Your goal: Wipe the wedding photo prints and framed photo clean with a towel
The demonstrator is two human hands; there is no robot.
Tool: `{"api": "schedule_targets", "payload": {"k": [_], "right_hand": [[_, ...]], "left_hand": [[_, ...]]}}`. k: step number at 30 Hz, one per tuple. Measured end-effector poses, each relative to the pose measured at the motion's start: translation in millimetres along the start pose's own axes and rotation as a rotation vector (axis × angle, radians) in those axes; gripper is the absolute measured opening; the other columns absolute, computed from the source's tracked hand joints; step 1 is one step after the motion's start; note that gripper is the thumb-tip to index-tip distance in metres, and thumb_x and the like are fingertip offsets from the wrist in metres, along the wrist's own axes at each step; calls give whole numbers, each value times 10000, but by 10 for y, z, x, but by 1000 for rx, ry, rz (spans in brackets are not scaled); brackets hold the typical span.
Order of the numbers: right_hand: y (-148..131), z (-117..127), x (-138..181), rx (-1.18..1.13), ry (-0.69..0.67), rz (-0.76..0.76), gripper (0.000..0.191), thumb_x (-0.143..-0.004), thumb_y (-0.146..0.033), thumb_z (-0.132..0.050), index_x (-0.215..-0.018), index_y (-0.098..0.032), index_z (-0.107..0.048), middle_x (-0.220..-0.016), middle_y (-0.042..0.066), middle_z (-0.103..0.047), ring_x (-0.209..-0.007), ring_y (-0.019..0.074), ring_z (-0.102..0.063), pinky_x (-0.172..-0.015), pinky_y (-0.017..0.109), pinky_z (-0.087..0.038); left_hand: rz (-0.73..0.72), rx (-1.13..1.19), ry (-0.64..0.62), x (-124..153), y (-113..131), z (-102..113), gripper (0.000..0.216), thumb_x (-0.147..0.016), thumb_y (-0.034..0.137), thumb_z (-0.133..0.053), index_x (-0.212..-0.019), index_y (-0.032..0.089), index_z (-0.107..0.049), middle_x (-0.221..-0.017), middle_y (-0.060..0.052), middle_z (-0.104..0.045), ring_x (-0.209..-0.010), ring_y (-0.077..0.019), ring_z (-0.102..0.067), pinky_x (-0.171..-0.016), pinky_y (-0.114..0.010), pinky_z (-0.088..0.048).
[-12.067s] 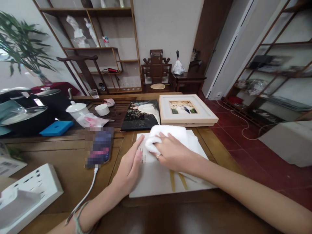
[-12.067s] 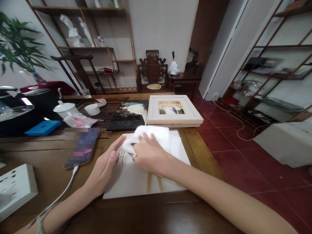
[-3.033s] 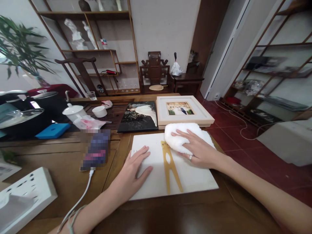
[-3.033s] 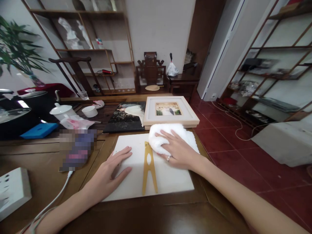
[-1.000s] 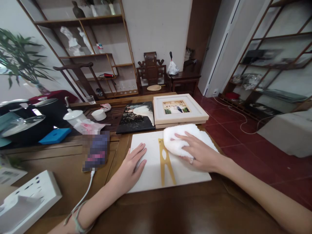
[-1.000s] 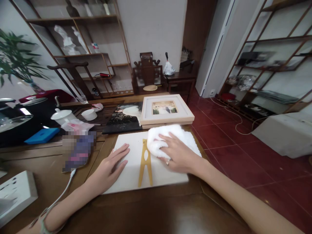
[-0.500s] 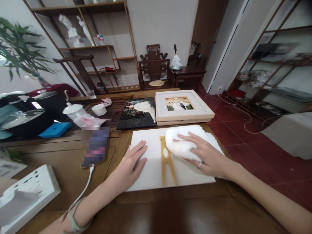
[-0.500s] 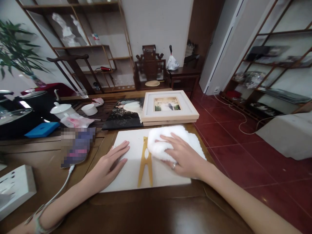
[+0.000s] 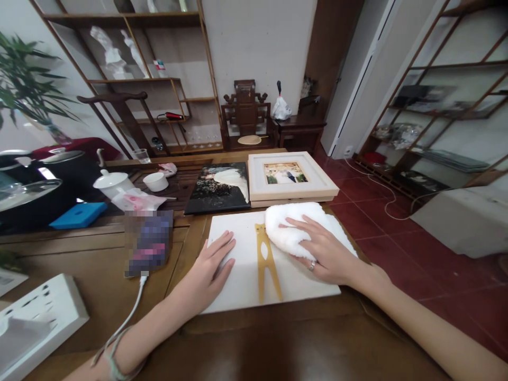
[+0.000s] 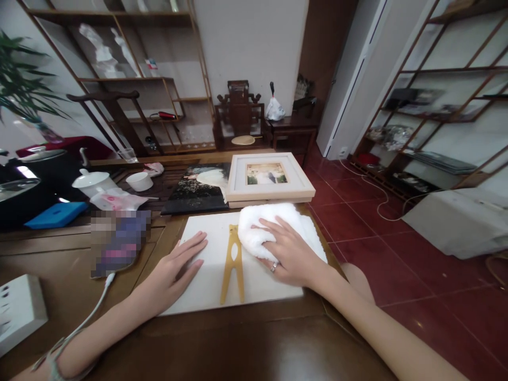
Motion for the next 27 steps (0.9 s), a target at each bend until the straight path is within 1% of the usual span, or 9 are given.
{"api": "schedule_targets", "payload": {"k": [9,12,15,17,19,22,25,27], "right_hand": [[12,-9,14,37,-10,14,185,-838,-212,-470,-873,-130,-632,-1293,204,-529,-1277,333,-389,-1022,600,-309],[14,-5,14,45,-24,11,163,-850,-235,-489,-837,-148,-626,-1293,195,-532,-1285,321,-381,-1035,582,-306],[34,-6,4,36,-27,13,146,-851,-232,-493,-818,-162,-617,-1306,182,-525,-1288,314,-379,-1037,584,-304],[41,-6,-5,34,-24,10,159,-856,-235,-487,-809,-154,-616,-1302,198,-523,-1283,319,-385,-1035,587,-306],[9,-2,-4,30,-34,4,181,-860,-240,-479,-794,-142,-617,-1291,222,-525,-1281,325,-387,-1036,592,-301],[-174,21,64,4,-120,4,159,-830,-217,-495,-771,-143,-624,-1326,207,-497,-1304,329,-349,-1056,610,-253],[-473,101,225,-40,-250,14,82,-755,-193,-553,-739,-173,-631,-1400,134,-433,-1338,337,-278,-1075,620,-204],[-652,190,339,-71,-308,53,60,-727,-190,-573,-689,-196,-618,-1410,95,-427,-1343,333,-267,-1088,594,-216]], "left_hand": [[-8,1,-1,4,12,6,404,-925,277,-379,-1295,156,-487,-1413,-126,-439,-1338,-271,-345,-1096,-547,-248],[-7,4,-2,3,28,17,402,-926,258,-377,-1299,152,-483,-1417,-135,-431,-1338,-271,-345,-1094,-546,-248],[-9,12,6,3,30,21,396,-921,239,-392,-1303,177,-480,-1415,-119,-439,-1337,-261,-349,-1098,-536,-244],[-12,12,10,4,28,17,395,-918,239,-403,-1303,192,-478,-1411,-108,-446,-1336,-259,-350,-1101,-534,-237],[-7,3,7,7,22,10,396,-923,245,-394,-1306,181,-472,-1415,-113,-440,-1340,-258,-344,-1102,-538,-232],[10,-6,-7,13,11,-4,399,-934,253,-367,-1309,153,-462,-1427,-129,-419,-1347,-255,-331,-1099,-540,-242],[15,-4,-7,21,5,-13,399,-939,253,-362,-1313,150,-457,-1427,-132,-418,-1349,-252,-326,-1103,-541,-238],[9,-2,4,26,4,-14,399,-941,247,-360,-1320,155,-448,-1425,-129,-420,-1351,-247,-323,-1109,-540,-221]]}}
Point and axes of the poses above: each hand's wrist, its own x-axis away from the middle knuckle, its own z-axis out of the back of the hand, y = z × x, the point moved 6 cm from there along -x, towards the middle knuckle
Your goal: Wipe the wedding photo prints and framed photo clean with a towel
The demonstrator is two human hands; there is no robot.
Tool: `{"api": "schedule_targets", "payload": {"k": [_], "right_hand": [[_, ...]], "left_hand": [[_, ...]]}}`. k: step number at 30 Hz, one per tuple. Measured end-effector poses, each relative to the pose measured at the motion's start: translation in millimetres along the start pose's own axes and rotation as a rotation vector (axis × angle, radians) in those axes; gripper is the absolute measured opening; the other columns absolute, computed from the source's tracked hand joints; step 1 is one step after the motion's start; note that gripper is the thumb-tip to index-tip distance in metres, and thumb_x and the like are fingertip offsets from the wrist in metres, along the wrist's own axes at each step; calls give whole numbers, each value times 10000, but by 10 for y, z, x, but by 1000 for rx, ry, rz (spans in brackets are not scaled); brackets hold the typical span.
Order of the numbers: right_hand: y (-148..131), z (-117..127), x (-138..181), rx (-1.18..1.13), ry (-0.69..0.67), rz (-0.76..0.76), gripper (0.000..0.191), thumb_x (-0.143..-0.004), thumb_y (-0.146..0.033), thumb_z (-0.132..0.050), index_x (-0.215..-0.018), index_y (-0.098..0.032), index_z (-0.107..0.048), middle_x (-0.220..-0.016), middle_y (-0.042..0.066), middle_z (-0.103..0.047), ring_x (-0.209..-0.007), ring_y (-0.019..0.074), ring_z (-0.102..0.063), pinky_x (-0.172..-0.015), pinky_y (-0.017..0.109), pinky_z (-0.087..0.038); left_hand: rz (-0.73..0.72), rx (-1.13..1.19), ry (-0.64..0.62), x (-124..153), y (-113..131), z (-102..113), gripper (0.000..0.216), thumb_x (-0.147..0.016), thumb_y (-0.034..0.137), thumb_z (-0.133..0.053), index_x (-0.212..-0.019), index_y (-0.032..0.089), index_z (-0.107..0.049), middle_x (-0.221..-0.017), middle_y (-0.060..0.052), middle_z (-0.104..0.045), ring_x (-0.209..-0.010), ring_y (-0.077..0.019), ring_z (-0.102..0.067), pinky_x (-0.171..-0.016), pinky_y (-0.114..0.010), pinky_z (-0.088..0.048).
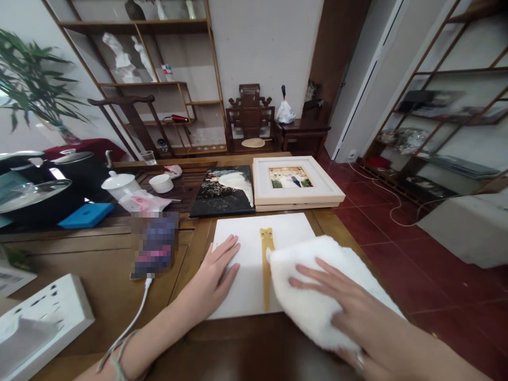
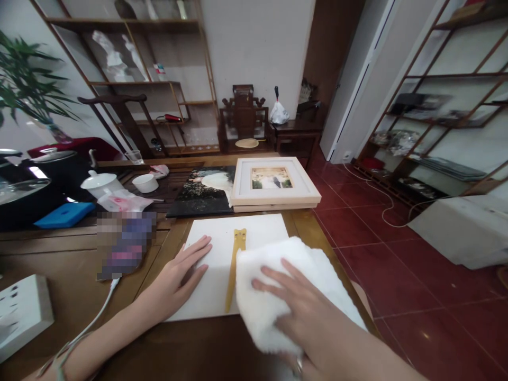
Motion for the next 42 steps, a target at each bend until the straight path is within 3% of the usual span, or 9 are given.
{"api": "schedule_targets", "payload": {"k": [4,11,14,21,25,29,35,38,42], "right_hand": [[-6,109,76,-68,4,30,78,-757,-204,-567,-689,-210,-607,-1387,81,-457,-1334,297,-299,-1093,507,-291],[870,35,-427,-37,142,-168,270,-898,-315,-447,-951,-158,-660,-1373,142,-465,-1303,321,-355,-1055,553,-315],[1037,14,-557,-9,208,-210,295,-903,-322,-443,-1063,-164,-634,-1349,138,-495,-1279,320,-395,-1051,560,-316],[330,-40,-258,23,59,-4,114,-772,-213,-545,-718,-185,-641,-1414,128,-413,-1346,348,-251,-1078,617,-204],[46,-1,-62,-37,19,56,105,-705,-146,-558,-693,-215,-635,-1429,84,-396,-1342,338,-262,-1092,594,-204],[266,36,-164,-106,64,-23,103,-782,-193,-543,-734,-192,-634,-1406,105,-431,-1333,318,-297,-1093,551,-247],[804,-5,-635,-12,167,-207,268,-901,-289,-444,-1028,-154,-638,-1310,173,-523,-1281,294,-397,-1059,550,-296],[772,-38,-720,37,180,-221,269,-877,-234,-447,-1017,-117,-645,-1284,204,-536,-1285,316,-383,-1059,570,-274],[399,-104,-577,12,92,-189,236,-785,-190,-517,-955,-130,-670,-1374,183,-452,-1337,358,-268,-1072,617,-182]], "left_hand": [[-3,3,3,6,-6,-8,403,-940,235,-370,-1335,178,-427,-1432,-118,-413,-1353,-242,-320,-1112,-542,-208],[-2,-4,-20,3,-4,1,413,-937,231,-376,-1348,205,-412,-1454,-92,-384,-1364,-232,-295,-1111,-525,-218],[11,-11,-27,8,-5,-1,411,-939,230,-371,-1347,204,-414,-1455,-94,-381,-1363,-237,-297,-1109,-531,-220],[5,5,2,11,-2,2,412,-934,230,-386,-1344,212,-424,-1444,-90,-399,-1354,-245,-316,-1116,-525,-211],[-3,1,8,3,2,4,414,-932,222,-390,-1346,220,-420,-1440,-90,-406,-1349,-247,-326,-1113,-526,-219],[1,-3,1,3,5,4,411,-931,217,-389,-1341,217,-422,-1441,-89,-406,-1352,-244,-320,-1107,-538,-218],[0,6,1,-1,19,23,407,-928,219,-389,-1332,209,-434,-1434,-94,-416,-1345,-249,-330,-1098,-546,-233],[-4,10,5,-3,11,17,408,-930,219,-385,-1335,205,-433,-1433,-98,-416,-1346,-249,-329,-1100,-544,-228],[-4,8,6,0,-9,-3,407,-932,220,-380,-1335,195,-431,-1437,-107,-408,-1351,-251,-318,-1097,-553,-221]]}}
Point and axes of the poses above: each hand's wrist, its own x-axis away from the middle knuckle, its own z-axis out of the back of the hand, y = z × x, the point moved 6 cm from there along -x, towards the middle knuckle
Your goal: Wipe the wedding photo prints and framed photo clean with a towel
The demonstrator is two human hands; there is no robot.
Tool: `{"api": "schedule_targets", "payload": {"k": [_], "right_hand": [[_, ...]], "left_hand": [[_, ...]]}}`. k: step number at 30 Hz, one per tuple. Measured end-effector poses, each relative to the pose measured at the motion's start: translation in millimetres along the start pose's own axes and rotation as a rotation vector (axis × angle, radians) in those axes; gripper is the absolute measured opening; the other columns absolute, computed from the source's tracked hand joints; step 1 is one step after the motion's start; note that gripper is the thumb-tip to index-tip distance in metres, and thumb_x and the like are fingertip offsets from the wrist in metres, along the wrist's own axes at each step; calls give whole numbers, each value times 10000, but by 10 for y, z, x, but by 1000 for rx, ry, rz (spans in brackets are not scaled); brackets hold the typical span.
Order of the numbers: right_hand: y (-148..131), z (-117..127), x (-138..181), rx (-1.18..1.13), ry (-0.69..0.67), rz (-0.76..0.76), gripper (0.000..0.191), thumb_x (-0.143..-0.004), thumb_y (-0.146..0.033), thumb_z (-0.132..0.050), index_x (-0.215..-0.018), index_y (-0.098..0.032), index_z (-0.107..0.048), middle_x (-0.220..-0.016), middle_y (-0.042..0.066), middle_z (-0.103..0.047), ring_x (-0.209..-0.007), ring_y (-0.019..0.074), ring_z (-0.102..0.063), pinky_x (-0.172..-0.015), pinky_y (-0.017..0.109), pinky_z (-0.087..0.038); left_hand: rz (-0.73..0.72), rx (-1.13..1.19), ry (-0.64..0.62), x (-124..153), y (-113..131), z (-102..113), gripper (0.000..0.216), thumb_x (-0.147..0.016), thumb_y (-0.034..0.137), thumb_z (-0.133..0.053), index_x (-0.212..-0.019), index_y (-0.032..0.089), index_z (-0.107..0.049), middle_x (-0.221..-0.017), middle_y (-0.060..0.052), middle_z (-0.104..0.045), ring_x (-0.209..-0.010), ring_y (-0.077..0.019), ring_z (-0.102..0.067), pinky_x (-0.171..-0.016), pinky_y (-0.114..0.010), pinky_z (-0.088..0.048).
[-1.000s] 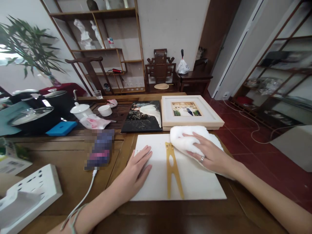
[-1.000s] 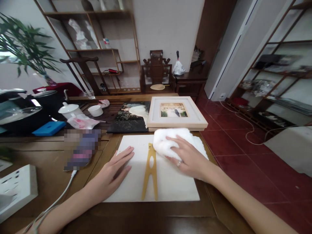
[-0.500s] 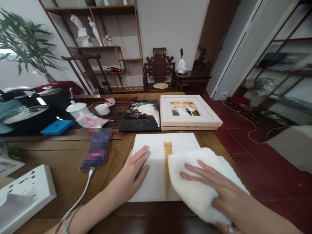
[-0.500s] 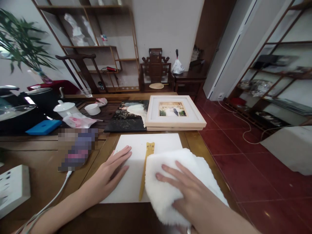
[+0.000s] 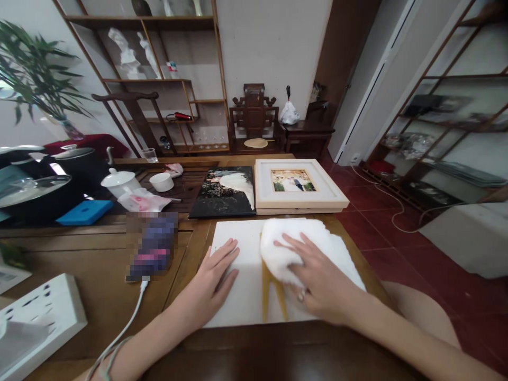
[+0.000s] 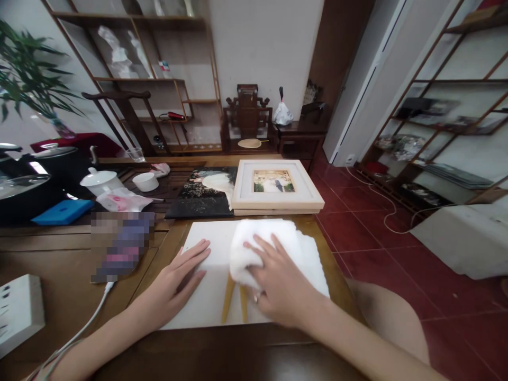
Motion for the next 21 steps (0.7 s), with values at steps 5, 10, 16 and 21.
{"api": "schedule_targets", "payload": {"k": [5,10,16,21], "right_hand": [[-332,-20,292,-55,-166,43,160,-705,-217,-582,-800,-161,-698,-1448,156,-348,-1351,402,-175,-1066,646,-139],[-226,28,242,-65,-129,16,173,-737,-189,-531,-822,-159,-679,-1438,117,-381,-1355,349,-219,-1084,597,-183],[84,17,-46,-41,-19,20,281,-752,-135,-515,-997,-143,-653,-1397,132,-441,-1344,325,-266,-1080,589,-194],[-28,11,16,-15,-54,57,241,-760,-153,-531,-949,-129,-679,-1408,157,-416,-1354,342,-226,-1086,593,-162]], "left_hand": [[-16,1,34,0,16,29,406,-924,227,-403,-1328,222,-441,-1423,-93,-432,-1331,-259,-355,-1092,-545,-235],[-18,-46,42,-1,29,57,402,-922,240,-414,-1320,201,-452,-1416,-110,-439,-1313,-273,-381,-1073,-544,-276],[-13,-62,11,14,17,21,405,-940,245,-364,-1330,164,-441,-1429,-125,-416,-1337,-250,-344,-1090,-534,-242],[0,-43,-6,14,2,0,411,-943,252,-349,-1327,141,-448,-1430,-136,-411,-1349,-248,-325,-1098,-540,-218]]}}
Point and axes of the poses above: each hand's wrist, its own x-axis away from the middle knuckle, its own z-axis out of the back of the hand, y = z × x, the point moved 6 cm from there along -x, towards the middle knuckle
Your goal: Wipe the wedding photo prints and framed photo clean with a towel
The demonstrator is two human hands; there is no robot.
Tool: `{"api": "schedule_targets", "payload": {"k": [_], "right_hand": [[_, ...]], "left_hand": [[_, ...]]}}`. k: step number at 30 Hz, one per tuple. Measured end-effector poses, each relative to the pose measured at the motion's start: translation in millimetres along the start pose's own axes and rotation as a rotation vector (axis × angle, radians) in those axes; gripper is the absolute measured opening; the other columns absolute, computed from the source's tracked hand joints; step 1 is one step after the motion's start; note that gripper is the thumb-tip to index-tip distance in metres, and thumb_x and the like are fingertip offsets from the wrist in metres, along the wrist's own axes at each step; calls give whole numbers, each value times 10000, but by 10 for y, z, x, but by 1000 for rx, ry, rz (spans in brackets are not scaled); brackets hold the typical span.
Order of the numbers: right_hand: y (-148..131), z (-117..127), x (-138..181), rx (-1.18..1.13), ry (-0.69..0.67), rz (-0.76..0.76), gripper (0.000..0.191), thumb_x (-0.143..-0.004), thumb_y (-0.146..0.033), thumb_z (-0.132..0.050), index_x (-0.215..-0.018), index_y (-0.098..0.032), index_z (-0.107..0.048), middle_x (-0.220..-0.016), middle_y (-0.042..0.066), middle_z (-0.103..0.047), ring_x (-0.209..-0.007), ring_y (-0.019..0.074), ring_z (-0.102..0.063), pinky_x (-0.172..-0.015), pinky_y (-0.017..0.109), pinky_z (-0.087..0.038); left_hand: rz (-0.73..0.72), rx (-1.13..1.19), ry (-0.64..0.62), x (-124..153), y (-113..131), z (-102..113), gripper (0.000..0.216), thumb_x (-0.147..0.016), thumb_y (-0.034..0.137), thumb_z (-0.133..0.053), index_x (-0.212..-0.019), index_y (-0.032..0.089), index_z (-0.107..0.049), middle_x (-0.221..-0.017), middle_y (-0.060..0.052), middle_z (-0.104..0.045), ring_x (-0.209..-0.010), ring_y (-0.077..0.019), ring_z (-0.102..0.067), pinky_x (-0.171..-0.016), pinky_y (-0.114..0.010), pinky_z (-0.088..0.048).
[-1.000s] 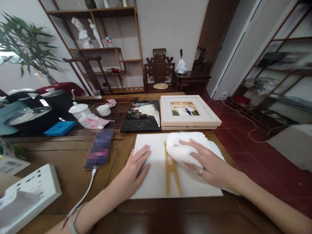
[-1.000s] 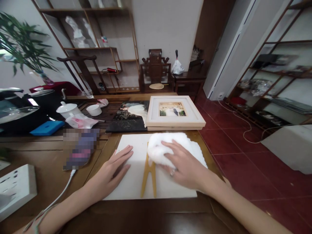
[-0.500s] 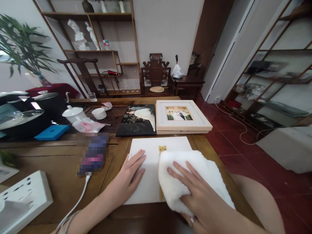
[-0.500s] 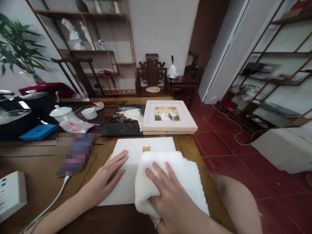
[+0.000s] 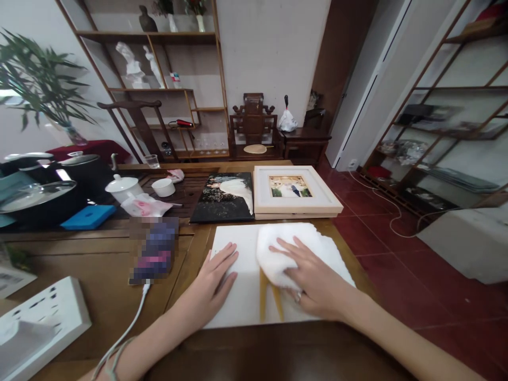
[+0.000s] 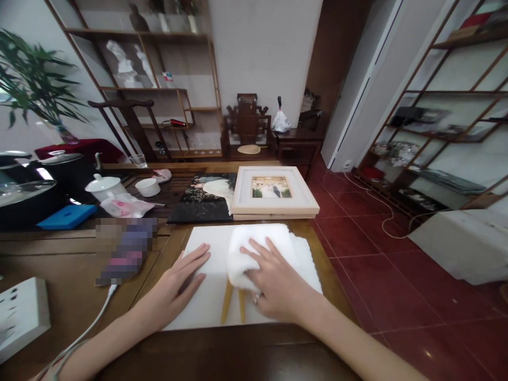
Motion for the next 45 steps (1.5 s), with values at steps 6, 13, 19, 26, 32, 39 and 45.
{"api": "schedule_targets", "payload": {"k": [6,13,19,26,32,39,45], "right_hand": [[-523,-127,349,-10,-81,61,292,-787,-178,-540,-1042,-163,-681,-1389,117,-445,-1322,354,-299,-1059,598,-271],[-162,35,47,-67,-37,30,273,-768,-184,-560,-1010,-135,-677,-1410,145,-416,-1345,316,-267,-1097,550,-192],[255,37,-411,-4,69,-46,309,-874,-242,-476,-1096,-105,-643,-1354,213,-465,-1323,304,-321,-1077,535,-229],[-494,-172,-3,-47,-76,144,265,-736,-257,-603,-953,-151,-710,-1425,163,-386,-1354,389,-182,-1077,621,-116],[-597,-155,68,-112,-164,193,319,-767,-219,-558,-1056,-157,-676,-1409,119,-426,-1349,335,-247,-1097,575,-159],[53,-8,-574,-36,18,-45,356,-865,-257,-470,-1174,-147,-610,-1345,167,-493,-1311,290,-345,-1081,515,-231],[-339,-154,-466,102,-56,17,278,-768,-264,-579,-982,-139,-704,-1390,192,-428,-1334,403,-237,-1074,597,-143]], "left_hand": [[-12,18,13,-11,-1,-5,407,-938,248,-365,-1320,142,-458,-1422,-139,-422,-1342,-256,-338,-1095,-547,-225],[-6,36,27,-16,12,22,396,-927,239,-387,-1307,176,-478,-1415,-119,-439,-1335,-254,-352,-1089,-538,-242],[-2,20,3,-22,12,14,402,-932,243,-369,-1308,145,-475,-1421,-127,-428,-1342,-254,-339,-1097,-537,-228],[-20,39,12,-6,-24,-3,410,-948,189,-284,-1317,155,-459,-1427,-115,-422,-1350,-229,-325,-1104,-527,-223],[-46,50,24,12,-30,-1,439,-927,116,-254,-1325,166,-434,-1430,-116,-417,-1352,-212,-322,-1108,-526,-218],[-4,46,20,-9,1,24,436,-918,138,-308,-1326,193,-450,-1422,-99,-433,-1340,-228,-345,-1098,-525,-246],[29,83,9,-29,10,42,447,-925,157,-292,-1351,192,-420,-1409,-109,-449,-1340,-238,-345,-1086,-540,-260]]}}
Point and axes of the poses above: each hand's wrist, its own x-axis away from the middle knuckle, its own z-axis out of the back of the hand, y = z × x, the point moved 6 cm from there along -x, towards the middle knuckle
